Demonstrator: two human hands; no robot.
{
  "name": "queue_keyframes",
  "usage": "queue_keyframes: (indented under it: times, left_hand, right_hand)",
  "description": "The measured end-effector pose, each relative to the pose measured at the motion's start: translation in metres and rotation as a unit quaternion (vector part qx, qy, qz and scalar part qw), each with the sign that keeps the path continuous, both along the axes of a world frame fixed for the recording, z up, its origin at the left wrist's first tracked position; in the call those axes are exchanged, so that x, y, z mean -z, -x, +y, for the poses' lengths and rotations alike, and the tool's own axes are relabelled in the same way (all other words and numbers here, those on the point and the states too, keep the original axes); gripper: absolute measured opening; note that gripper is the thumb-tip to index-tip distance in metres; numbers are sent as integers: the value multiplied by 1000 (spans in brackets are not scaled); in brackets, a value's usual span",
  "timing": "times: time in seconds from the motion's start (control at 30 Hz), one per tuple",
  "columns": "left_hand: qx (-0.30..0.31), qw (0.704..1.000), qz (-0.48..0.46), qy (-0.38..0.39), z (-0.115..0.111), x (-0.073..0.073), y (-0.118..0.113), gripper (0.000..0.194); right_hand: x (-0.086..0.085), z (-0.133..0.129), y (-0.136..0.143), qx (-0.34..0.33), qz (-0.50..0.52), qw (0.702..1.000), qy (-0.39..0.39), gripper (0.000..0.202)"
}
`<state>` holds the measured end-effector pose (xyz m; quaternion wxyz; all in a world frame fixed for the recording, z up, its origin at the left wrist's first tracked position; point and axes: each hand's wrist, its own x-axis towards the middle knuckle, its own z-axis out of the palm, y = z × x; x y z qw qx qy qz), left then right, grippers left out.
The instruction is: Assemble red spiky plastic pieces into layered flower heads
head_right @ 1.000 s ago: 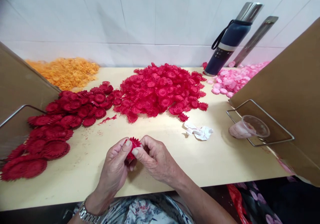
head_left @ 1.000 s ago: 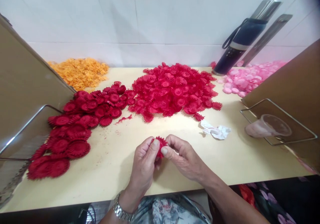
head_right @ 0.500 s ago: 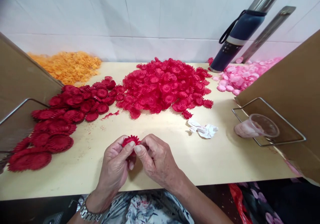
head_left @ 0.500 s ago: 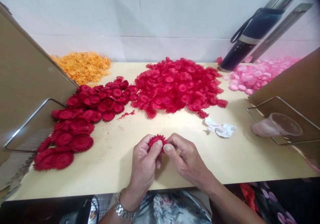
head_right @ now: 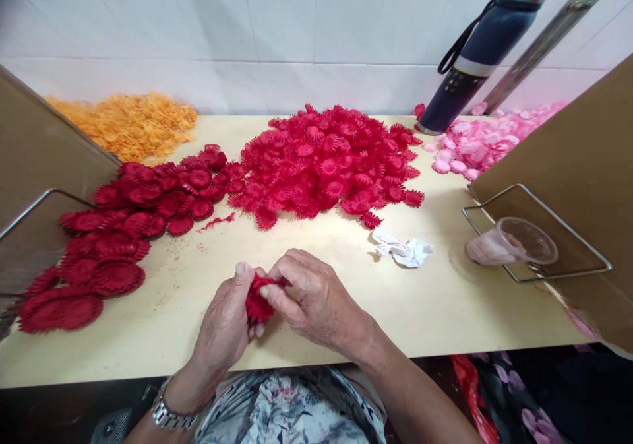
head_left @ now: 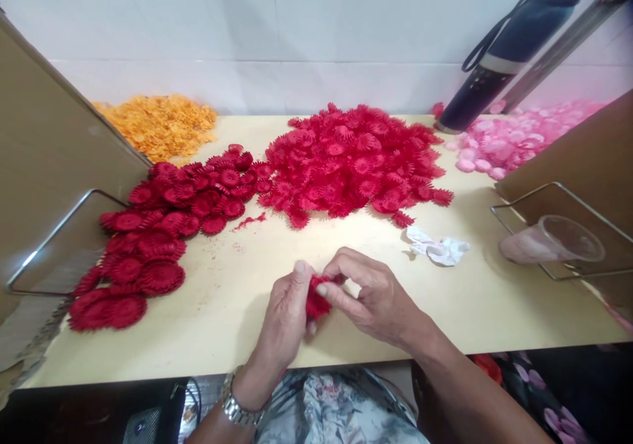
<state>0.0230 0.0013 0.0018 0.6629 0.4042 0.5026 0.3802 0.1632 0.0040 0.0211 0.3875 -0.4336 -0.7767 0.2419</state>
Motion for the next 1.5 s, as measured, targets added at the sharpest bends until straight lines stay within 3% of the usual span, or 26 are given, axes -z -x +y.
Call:
queue_keyframes:
  times: [0.13,0.23,0.33,0.5,0.57,0.63,0.77,0.87,1.0,1.17,1.3,1.43,1.5]
  left_hand:
    - [68,996,-51,-5,-2,-2,0,33]
    - [38,997,-72,13,-1,-4,-2,27]
    - [8,996,-79,40,0,-6,-2,22]
    - [-41,996,-59,48,1,-5,2,19]
    - [-55,996,-50,41,2,-5,3,24]
    - [-60,997,-46,33,3,-4,2,29]
    - [-61,998,-29,14,4,-2,1,37]
    - [-53,999,-13,0,4,-1,0,44]
    - [-22,1000,-15,-4,0,1,1,49]
    - [60,996,-59,-6,-2,0,0,26]
    - [11,997,-71,23,-2,-3,0,18]
    - [-34,996,-68,48,-1,-4,3,16]
    - [-52,996,-59,49,0,-4,4,17]
  right_hand:
    - [6,1,3,112,-8,993,-24,19]
    - [9,5,4,181,-21,983,-26,22]
    - [13,13,-4,213,-60,972,-76,22]
    - [19,25,-25,239,-235,933,-133,16]
    - [18,26,-30,240,-245,930,-135,18]
    - [13,24,-29,210,-196,950,-122,19]
    - [-1,14,-16,60,-47,997,-6,14]
    - [-7,9,-5,-1,0,998,58,14]
    - [-4,8,1,-36,-21,998,44,10]
    - [5,11,0,86,-40,994,-45,17]
    - [14,23,-12,204,-118,963,-131,21]
    - [21,33,-28,229,-280,921,-147,19]
    - [23,35,-31,236,-281,917,-158,19]
